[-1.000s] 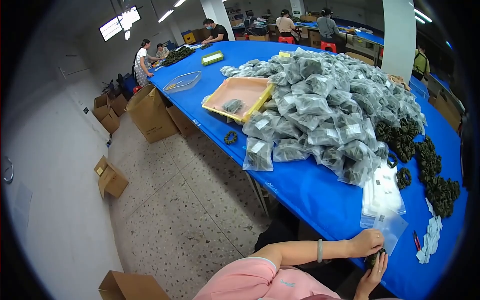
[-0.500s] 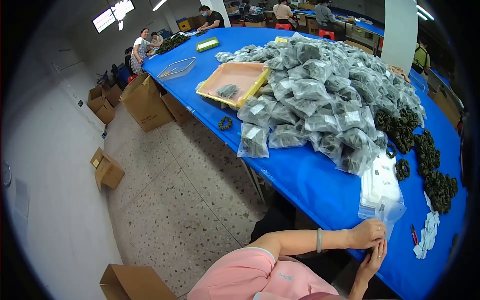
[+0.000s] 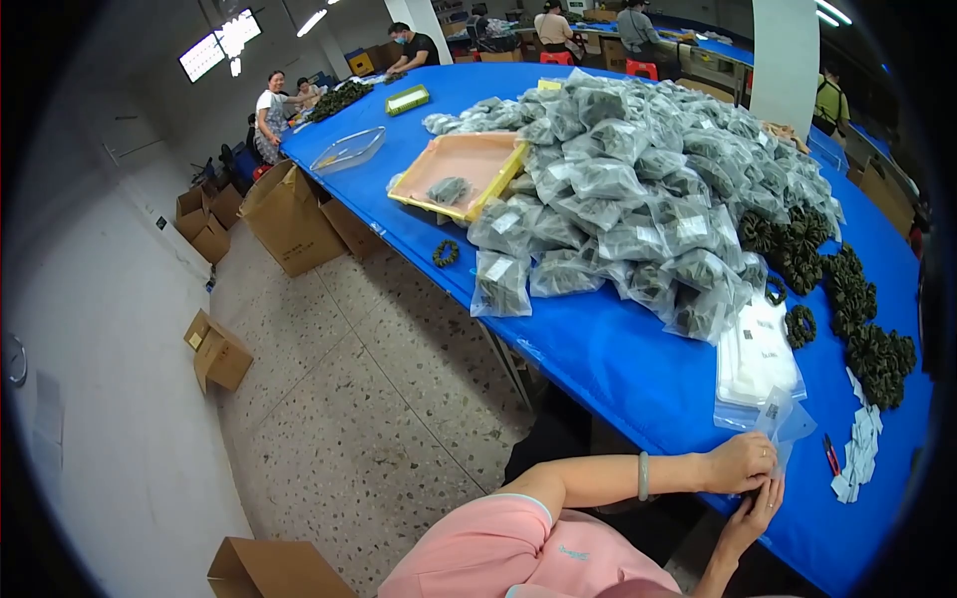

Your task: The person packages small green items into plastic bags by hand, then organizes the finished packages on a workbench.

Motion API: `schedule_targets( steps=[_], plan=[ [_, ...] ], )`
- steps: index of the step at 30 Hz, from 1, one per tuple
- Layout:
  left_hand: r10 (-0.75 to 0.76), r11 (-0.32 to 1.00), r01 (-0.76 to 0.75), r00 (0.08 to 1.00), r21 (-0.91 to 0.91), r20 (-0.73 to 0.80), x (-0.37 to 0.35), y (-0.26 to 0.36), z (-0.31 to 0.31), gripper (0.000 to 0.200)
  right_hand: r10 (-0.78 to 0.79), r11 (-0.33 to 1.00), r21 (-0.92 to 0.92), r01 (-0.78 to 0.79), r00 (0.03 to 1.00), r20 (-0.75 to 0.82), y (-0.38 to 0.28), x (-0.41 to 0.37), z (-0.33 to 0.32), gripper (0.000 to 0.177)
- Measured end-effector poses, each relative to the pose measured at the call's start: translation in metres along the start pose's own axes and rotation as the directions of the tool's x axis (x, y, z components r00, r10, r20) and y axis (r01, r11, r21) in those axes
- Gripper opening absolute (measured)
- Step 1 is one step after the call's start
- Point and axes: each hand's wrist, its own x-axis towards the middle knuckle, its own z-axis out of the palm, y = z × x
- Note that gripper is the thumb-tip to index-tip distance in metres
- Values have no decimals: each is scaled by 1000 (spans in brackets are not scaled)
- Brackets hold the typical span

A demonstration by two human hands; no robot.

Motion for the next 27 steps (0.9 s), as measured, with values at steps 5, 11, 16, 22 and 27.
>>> schedule_targets(
  steps=[5,11,16,22,27],
  plan=[
    [-17,999,16,1000,-36,-22,-1,7,10,5,-79,996,-26,80,995,54,-10,-3,-8,43],
    [41,998,-43,998,40,36,1,6,6,6,-49,999,23,48,998,29,-10,3,3,41],
    [85,988,-84,996,129,-2,4,20,-4,14,-7,1000,17,7,1000,2,-9,8,1,40],
    [-385,910,416,851,11,-356,-7,32,17,43,-10,1000,-5,10,999,-47,-17,11,9,45],
    [-819,522,632,559,-572,-130,2,31,18,59,52,998,-47,-51,999,15,-20,11,4,51]
  ],
)
